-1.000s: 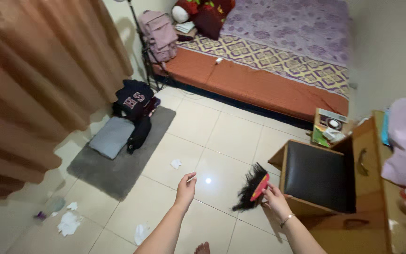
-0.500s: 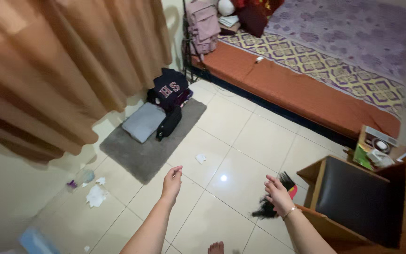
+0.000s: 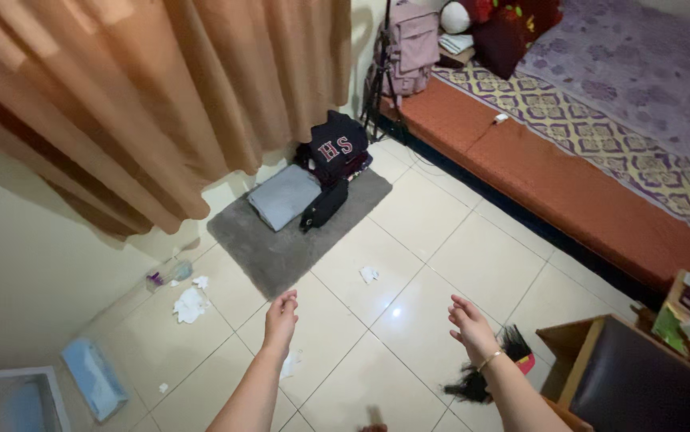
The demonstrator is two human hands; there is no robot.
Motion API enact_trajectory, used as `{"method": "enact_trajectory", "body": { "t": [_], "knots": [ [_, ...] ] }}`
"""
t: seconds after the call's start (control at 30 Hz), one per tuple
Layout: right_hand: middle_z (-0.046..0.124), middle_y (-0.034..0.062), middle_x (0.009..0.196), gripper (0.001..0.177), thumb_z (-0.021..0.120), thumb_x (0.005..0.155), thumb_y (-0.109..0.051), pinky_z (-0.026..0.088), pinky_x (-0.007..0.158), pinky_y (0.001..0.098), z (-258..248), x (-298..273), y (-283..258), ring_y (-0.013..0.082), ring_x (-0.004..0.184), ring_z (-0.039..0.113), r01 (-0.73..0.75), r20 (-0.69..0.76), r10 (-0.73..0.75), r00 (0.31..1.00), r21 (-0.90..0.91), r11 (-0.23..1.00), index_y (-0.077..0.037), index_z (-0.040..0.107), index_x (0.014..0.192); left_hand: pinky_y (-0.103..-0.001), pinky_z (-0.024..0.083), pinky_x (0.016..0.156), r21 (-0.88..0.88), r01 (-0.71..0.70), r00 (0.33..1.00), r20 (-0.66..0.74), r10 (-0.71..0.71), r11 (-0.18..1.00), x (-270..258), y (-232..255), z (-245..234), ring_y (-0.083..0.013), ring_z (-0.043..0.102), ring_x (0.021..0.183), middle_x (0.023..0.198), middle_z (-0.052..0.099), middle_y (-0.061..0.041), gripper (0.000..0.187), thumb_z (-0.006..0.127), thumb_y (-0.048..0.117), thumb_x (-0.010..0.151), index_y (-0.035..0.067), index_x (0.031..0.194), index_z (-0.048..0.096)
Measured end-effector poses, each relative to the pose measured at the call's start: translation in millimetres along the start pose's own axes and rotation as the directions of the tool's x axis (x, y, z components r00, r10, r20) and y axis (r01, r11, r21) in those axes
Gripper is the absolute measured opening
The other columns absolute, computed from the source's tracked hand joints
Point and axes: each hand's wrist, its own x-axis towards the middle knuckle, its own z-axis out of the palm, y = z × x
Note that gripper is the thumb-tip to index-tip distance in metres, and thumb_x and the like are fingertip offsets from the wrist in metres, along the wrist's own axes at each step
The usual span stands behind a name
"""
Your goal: The person tidies a cluttered bedroom. They fold and arrange clothes and a bag on a floor mat, carry a red and gray box to the vanity, pick up a small item from the floor, and sweep scattered paper debris across the tiled floor with a feather duster.
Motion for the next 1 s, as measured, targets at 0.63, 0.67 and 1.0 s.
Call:
{"method": "enact_trajectory", "body": {
  "t": [0.63, 0.67, 1.0],
  "knots": [
    [0.057, 0.0027, 0.137, 0.049, 0.056, 0.097, -0.023, 0.048, 0.096, 0.0403, 47.2, 42.6, -54.2, 0.0178, 0.123, 0.056, 0.029, 0.067, -0.025, 0.997, -0.069, 0.997, -0.018, 0.055, 0.146, -0.038, 0.053, 0.097, -0.028, 0.055, 0.994, -0.089, -0.057, 0.998, 14.5, 6.3, -3.7, -0.0148, 0.062, 0.115, 0.127, 0.067, -0.001, 0.033, 0.052, 0.024, 0.101, 0.012, 0.128, 0.066],
    [0.056, 0.0036, 0.138, 0.049, 0.056, 0.097, -0.023, 0.048, 0.097, 0.0408, 49.2, 47.3, -56.9, 0.0186, 0.124, 0.055, 0.028, 0.079, -0.022, 0.997, -0.079, 0.996, -0.018, 0.055, 0.146, -0.037, 0.053, 0.096, -0.029, 0.055, 0.993, -0.104, -0.058, 0.998, 15.4, 7.4, -4.0, -0.0146, 0.062, 0.112, 0.125, 0.068, -0.001, 0.032, 0.053, 0.024, 0.101, 0.012, 0.128, 0.066],
    [0.054, 0.0052, 0.144, 0.049, 0.055, 0.099, -0.026, 0.049, 0.102, 0.0439, 86.8, 107.2, -91.0, 0.0227, 0.130, 0.055, -0.016, 0.188, 0.047, 0.981, -0.165, 0.986, -0.018, 0.054, 0.147, -0.029, 0.051, 0.079, -0.037, 0.002, 0.974, -0.227, -0.010, 0.999, 45.7, 15.8, -5.9, -0.0112, 0.061, 0.092, 0.107, 0.071, 0.000, 0.027, 0.058, 0.025, 0.101, 0.012, 0.122, 0.070]
  ]
}}
